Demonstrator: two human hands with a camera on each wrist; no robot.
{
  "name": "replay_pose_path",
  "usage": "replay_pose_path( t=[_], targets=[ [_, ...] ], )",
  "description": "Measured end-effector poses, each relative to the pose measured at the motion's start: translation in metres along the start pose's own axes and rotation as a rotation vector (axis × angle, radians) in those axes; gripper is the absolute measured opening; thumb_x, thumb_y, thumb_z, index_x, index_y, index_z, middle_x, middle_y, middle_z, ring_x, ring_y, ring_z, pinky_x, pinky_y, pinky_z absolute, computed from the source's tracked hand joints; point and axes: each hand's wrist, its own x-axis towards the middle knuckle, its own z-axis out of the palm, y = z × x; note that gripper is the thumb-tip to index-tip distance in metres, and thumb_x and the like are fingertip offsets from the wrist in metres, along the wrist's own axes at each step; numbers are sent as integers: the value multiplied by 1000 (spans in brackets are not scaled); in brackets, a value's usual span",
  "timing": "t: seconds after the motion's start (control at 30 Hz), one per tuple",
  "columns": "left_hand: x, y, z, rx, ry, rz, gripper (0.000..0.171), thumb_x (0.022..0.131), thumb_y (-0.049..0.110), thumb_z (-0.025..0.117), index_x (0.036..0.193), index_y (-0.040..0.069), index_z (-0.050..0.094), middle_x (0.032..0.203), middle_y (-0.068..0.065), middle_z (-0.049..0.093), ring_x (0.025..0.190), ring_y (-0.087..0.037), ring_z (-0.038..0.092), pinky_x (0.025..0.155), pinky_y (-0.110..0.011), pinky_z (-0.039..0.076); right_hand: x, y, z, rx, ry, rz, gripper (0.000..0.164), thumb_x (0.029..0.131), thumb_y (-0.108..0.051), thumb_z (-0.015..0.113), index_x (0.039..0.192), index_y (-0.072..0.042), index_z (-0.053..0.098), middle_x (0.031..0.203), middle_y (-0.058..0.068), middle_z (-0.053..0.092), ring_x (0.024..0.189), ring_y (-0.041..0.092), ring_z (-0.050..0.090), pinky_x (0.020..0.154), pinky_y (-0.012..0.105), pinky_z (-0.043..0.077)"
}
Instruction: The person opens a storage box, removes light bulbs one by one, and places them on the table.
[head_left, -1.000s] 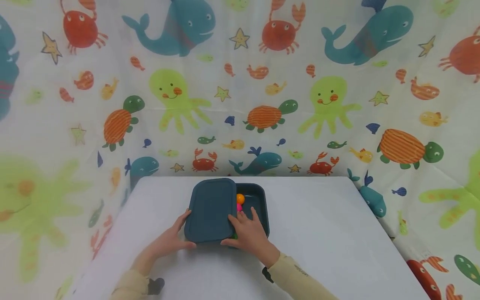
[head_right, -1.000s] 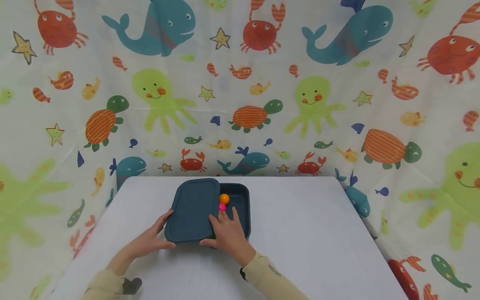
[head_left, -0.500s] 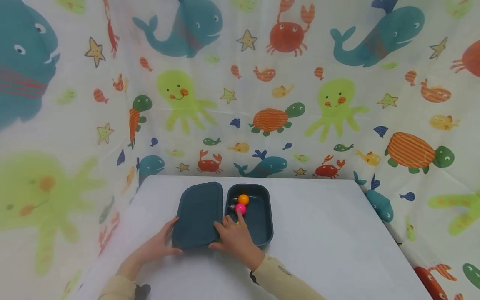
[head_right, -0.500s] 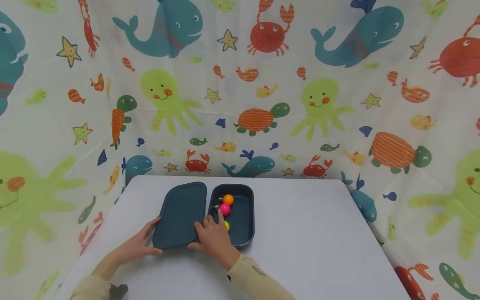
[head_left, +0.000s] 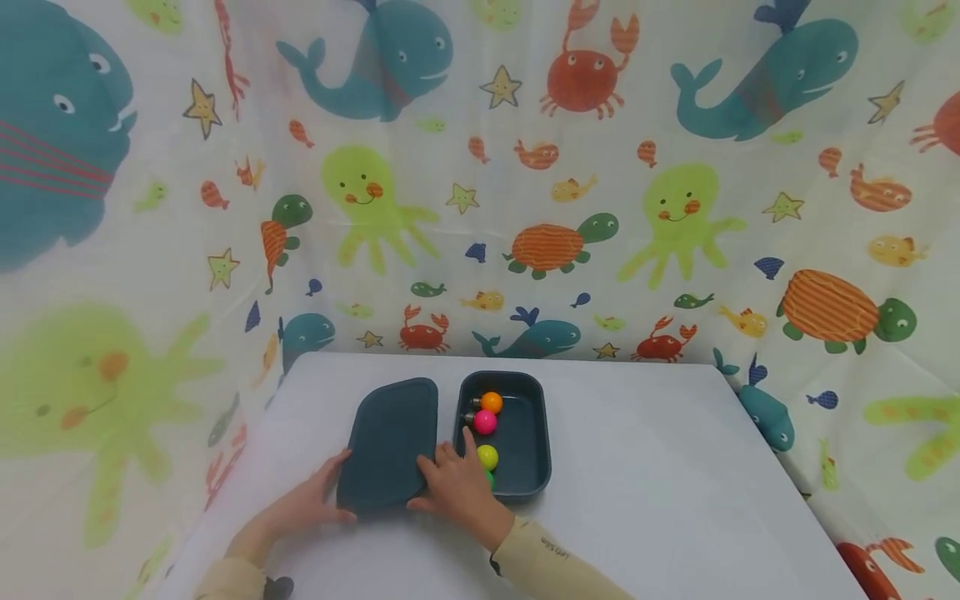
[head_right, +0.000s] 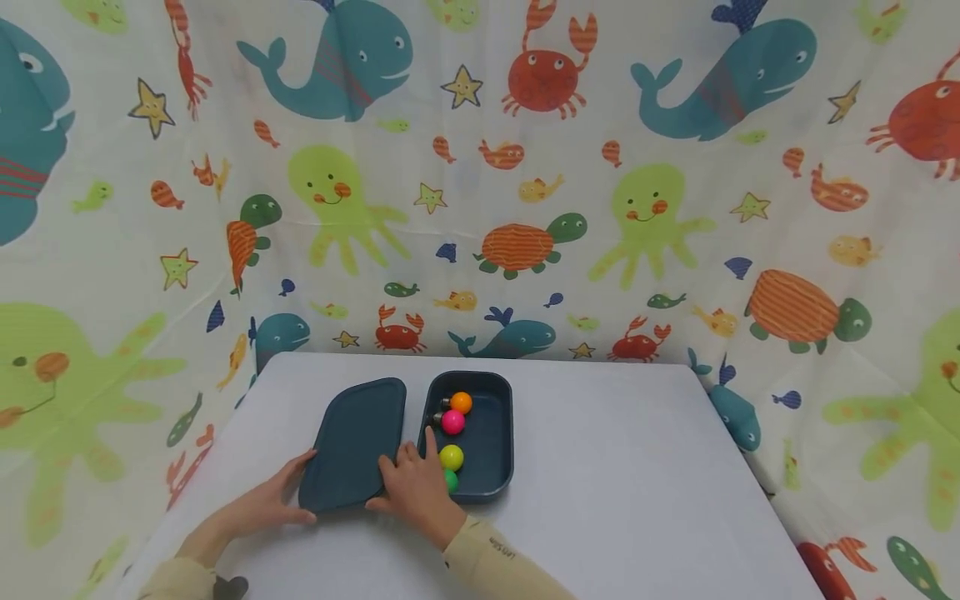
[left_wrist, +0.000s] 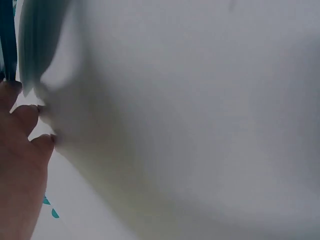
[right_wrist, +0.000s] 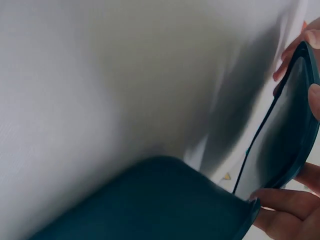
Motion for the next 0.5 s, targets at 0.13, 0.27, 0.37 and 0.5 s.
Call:
replay_pose_path(
  t=[0.13, 0.27, 0.37, 0.5],
  targets=[
    [-3, -3, 1, 50, -12, -67, 110, 70, 41, 86, 153, 4, 22, 153, -35, 19, 133, -65, 12, 102, -76, 19, 1, -6, 3, -6, -6, 6, 69, 81, -74, 56, 128, -25, 61, 126, 5, 65, 121, 20, 57, 112, 58, 26],
    [-3, -9, 2, 61, -35, -137, 111, 71, 43, 85, 154, 7, 21, 153, -38, 13, 131, -68, 5, 99, -79, 18, 3, -12, 5, -31, 8, 5, 68, 80, -75, 56, 126, -25, 62, 124, 5, 66, 119, 20, 57, 112, 58, 27],
    [-3, -12, 3, 60, -43, -170, 113, 70, 45, 85, 155, 8, 20, 154, -37, 10, 133, -66, 2, 99, -79, 15, 4, -15, 6, -63, 25, 0, 67, 80, -75, 57, 125, -26, 63, 123, 5, 66, 118, 20, 58, 112, 57, 28],
    [-6, -11, 4, 62, -41, -167, 114, 70, 46, 84, 155, 7, 19, 155, -36, 8, 134, -65, 1, 100, -79, 12, 2, -17, 5, -101, 39, -4, 66, 80, -75, 57, 124, -27, 65, 123, 5, 67, 118, 21, 58, 112, 58, 28]
  ],
)
